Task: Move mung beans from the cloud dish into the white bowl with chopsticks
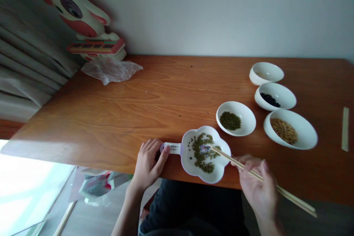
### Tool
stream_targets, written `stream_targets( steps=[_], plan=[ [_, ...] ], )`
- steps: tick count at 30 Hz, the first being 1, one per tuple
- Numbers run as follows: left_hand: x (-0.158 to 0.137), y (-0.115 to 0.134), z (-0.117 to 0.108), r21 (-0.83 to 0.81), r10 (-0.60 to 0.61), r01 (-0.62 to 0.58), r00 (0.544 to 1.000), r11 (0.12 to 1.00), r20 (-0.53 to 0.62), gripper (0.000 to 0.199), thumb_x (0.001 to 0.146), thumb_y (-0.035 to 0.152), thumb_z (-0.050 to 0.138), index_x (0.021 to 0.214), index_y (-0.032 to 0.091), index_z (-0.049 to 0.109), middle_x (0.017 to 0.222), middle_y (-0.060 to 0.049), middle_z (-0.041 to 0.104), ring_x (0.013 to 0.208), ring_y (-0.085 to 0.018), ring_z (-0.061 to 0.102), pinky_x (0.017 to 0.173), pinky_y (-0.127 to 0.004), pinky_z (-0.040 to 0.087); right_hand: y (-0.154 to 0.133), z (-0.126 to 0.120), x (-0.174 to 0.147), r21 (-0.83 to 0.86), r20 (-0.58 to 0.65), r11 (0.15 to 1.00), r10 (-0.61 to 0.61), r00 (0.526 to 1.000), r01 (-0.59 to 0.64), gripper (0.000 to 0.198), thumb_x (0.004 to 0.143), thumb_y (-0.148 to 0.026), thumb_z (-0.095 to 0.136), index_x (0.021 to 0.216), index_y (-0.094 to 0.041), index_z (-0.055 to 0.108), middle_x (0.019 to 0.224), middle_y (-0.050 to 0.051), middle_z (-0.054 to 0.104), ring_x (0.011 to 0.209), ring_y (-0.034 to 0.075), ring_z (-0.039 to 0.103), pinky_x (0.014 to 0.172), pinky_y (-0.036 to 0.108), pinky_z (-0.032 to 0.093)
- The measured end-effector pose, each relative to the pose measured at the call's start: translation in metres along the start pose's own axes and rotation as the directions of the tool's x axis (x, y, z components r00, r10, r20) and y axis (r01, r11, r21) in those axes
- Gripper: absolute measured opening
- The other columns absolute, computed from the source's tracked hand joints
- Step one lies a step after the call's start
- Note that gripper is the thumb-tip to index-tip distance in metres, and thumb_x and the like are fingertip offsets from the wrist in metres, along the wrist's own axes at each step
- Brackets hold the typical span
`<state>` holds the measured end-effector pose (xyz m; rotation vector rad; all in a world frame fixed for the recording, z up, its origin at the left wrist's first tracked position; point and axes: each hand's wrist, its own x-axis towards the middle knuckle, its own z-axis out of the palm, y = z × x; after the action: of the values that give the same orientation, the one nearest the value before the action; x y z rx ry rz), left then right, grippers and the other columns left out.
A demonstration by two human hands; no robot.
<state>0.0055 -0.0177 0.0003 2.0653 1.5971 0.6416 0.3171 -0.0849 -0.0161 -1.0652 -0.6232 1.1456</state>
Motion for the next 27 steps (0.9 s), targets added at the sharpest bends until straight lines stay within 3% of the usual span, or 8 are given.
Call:
stream_targets(
  steps=[7,13,20,24,27],
  plan=[
    [0.0,0.002,0.004,-0.013,-0.031,0.03,0.997,0.999,-0.069,0.034,0.104,0.039,0.046,0.075,0.022,0.045,0.074,-0.002,0.055,0.074,-0.019,0.051,0.073,-0.035,0.036,-0.002,0.0,0.003,-0.035,0.005,0.998,-0.046,0.999,0.047,0.045,0.101,-0.049,0.051,0.072,-0.024,0.075,0.075,0.005,0.063,0.082,0.021,0.062,0.086,0.037,0.054],
    [-0.004,0.001,0.002,-0.081,-0.02,0.018,1.0,0.997,-0.019,0.035,0.106,0.039,0.043,0.074,0.022,0.045,0.074,-0.002,0.056,0.074,-0.02,0.052,0.073,-0.035,0.036,0.004,0.0,0.0,-0.066,-0.058,0.991,-0.119,0.991,0.115,0.043,0.099,-0.047,0.056,0.066,-0.024,0.07,0.066,0.003,0.053,0.073,0.019,0.053,0.082,0.036,0.05],
    [-0.007,-0.005,0.004,-0.048,-0.021,0.02,1.0,0.999,-0.017,0.027,0.105,0.037,0.045,0.083,0.024,0.051,0.083,-0.004,0.064,0.081,-0.023,0.056,0.074,-0.037,0.038,0.005,0.003,0.002,-0.077,-0.137,0.974,-0.223,0.965,0.214,0.047,0.1,-0.046,0.055,0.059,-0.022,0.058,0.056,-0.001,0.036,0.06,0.016,0.039,0.06,0.031,0.041],
    [-0.004,-0.006,0.006,-0.01,-0.004,0.003,0.999,1.0,-0.043,0.028,0.105,0.039,0.046,0.081,0.024,0.051,0.081,-0.004,0.064,0.077,-0.023,0.056,0.072,-0.037,0.038,0.0,0.003,-0.011,-0.272,-0.094,0.92,-0.319,0.943,0.283,0.042,0.101,-0.046,0.052,0.069,-0.024,0.068,0.058,0.002,0.048,0.063,0.019,0.046,0.057,0.034,0.04],
    [-0.003,-0.005,0.006,-0.01,0.007,-0.008,0.997,1.0,-0.075,0.029,0.104,0.039,0.048,0.079,0.024,0.05,0.077,-0.003,0.063,0.074,-0.022,0.055,0.069,-0.036,0.038,-0.01,0.001,-0.029,-0.502,0.018,0.803,-0.36,0.933,0.32,0.046,0.104,-0.045,0.045,0.074,-0.024,0.073,0.067,0.006,0.061,0.077,0.023,0.056,0.067,0.037,0.045]
  ],
)
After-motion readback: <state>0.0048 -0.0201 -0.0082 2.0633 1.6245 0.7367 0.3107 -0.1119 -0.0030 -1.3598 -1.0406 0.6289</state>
